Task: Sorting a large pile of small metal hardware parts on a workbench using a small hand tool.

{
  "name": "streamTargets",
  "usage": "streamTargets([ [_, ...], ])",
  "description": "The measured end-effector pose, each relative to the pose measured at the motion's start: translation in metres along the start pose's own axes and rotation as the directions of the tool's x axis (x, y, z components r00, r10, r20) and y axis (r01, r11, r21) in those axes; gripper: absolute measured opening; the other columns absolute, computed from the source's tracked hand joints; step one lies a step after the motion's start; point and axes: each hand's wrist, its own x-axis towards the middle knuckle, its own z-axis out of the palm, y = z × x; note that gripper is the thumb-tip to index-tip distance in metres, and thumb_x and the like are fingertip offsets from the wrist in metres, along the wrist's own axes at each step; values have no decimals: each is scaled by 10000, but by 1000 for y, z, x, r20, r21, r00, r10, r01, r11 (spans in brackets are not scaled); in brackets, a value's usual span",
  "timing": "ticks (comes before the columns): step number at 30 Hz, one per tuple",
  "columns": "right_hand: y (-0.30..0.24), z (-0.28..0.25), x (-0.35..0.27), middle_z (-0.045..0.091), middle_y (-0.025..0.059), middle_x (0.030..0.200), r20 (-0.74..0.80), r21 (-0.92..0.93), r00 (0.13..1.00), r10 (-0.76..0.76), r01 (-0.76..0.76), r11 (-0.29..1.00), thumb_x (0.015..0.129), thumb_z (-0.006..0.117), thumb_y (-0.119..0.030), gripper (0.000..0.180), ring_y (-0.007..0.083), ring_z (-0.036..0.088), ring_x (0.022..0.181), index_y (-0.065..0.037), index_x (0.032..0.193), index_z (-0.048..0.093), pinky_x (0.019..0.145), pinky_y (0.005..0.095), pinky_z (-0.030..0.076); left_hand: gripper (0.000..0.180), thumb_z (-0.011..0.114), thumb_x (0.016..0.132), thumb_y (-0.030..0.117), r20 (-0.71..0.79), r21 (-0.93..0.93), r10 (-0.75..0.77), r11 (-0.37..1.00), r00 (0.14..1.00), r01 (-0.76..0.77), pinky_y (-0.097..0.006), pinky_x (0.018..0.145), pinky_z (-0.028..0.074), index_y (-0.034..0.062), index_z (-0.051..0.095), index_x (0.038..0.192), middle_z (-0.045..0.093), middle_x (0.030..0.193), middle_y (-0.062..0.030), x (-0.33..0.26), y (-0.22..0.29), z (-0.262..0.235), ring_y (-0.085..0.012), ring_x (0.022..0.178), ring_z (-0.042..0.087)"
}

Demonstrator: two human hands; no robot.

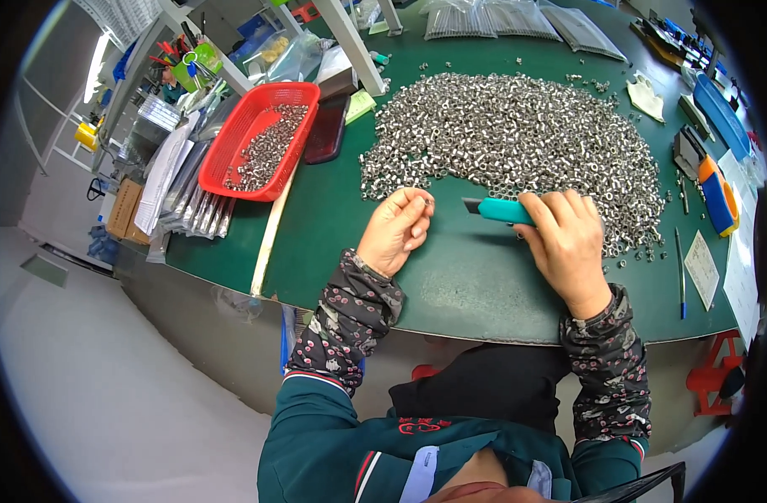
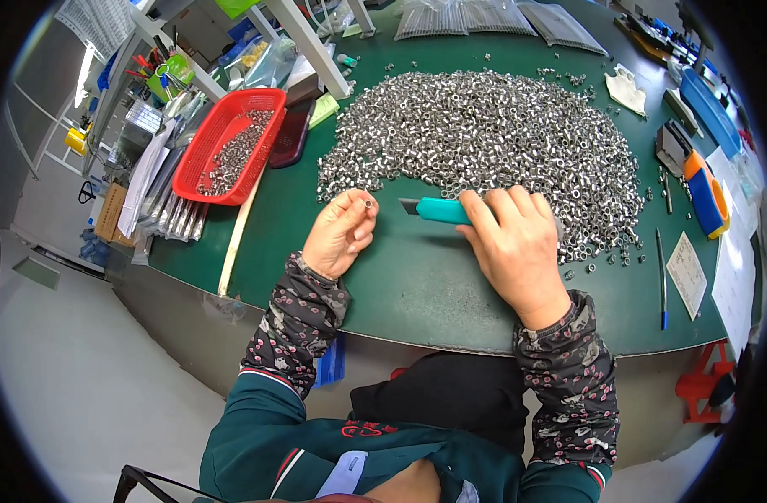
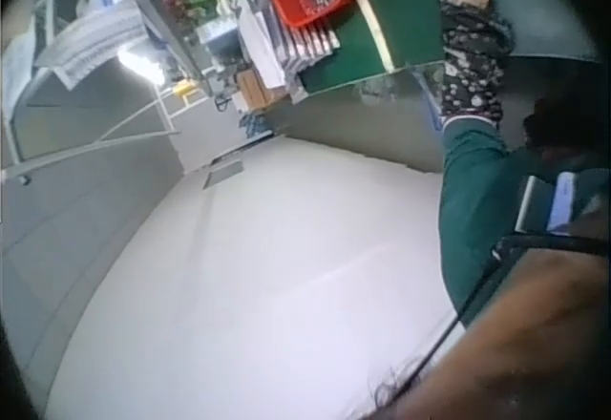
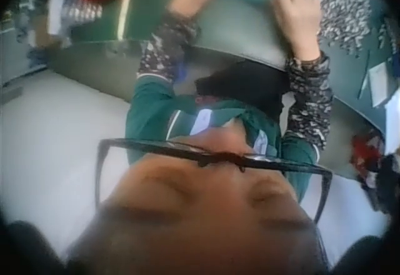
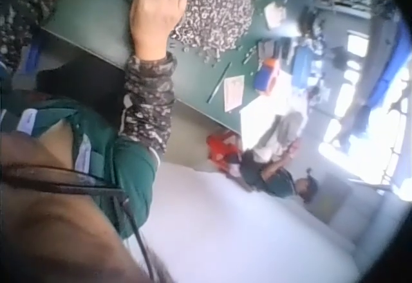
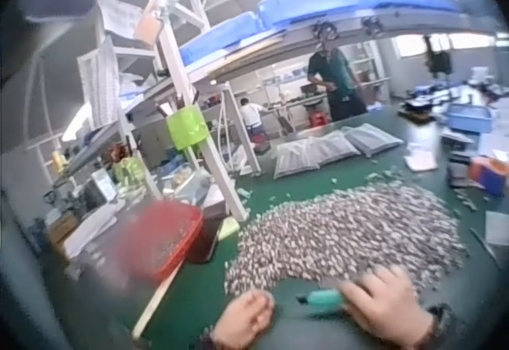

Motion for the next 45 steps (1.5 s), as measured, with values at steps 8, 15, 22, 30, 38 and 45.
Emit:
streamTargets([
  [8,-1,0,-7,432,29,663,157,-122,975,-158,178,977,686,502,-110,218,170,455,653,-69,894,550,592,296,339,108,474,876,119,22,-29,39,999,999,-38,-140,375,298,57,513,955,520,813,-41,3,1,-1,-33,522,382],
  [15,-8,3,-15,442,47,676,264,47,958,-107,98,994,669,636,-178,373,204,459,641,-64,1014,551,568,316,361,124,453,875,94,-14,-39,-11,999,1000,10,-148,373,300,51,520,970,526,808,-48,1,3,2,-47,522,399],
  [22,-15,6,-14,467,61,694,238,169,968,-75,35,985,689,627,-169,382,217,481,648,-42,1036,529,569,328,393,112,470,881,134,-36,-24,-5,1000,999,4,-143,364,295,42,509,932,547,769,-55,1,-1,3,-42,475,401],
  [30,-15,12,-14,474,55,649,227,162,973,-43,6,987,708,631,-188,301,197,496,617,-40,941,514,545,316,414,108,481,875,130,-36,-31,-18,999,999,17,-140,366,298,45,509,935,552,761,-49,3,0,3,-36,482,409],
  [38,-16,15,-15,479,54,615,215,152,976,-21,-12,988,726,621,-182,237,195,510,586,-52,893,515,511,312,429,95,489,862,89,-34,31,16,999,999,-15,-135,374,308,48,502,948,553,808,-51,1,0,6,-30,502,403],
  [45,-16,16,-16,487,56,613,217,173,976,6,-45,984,727,619,-181,226,200,517,585,-57,886,518,514,316,432,125,522,835,59,-126,319,92,946,988,-48,-129,398,282,47,507,958,551,813,-17,-2,2,19,-1,527,389],
])
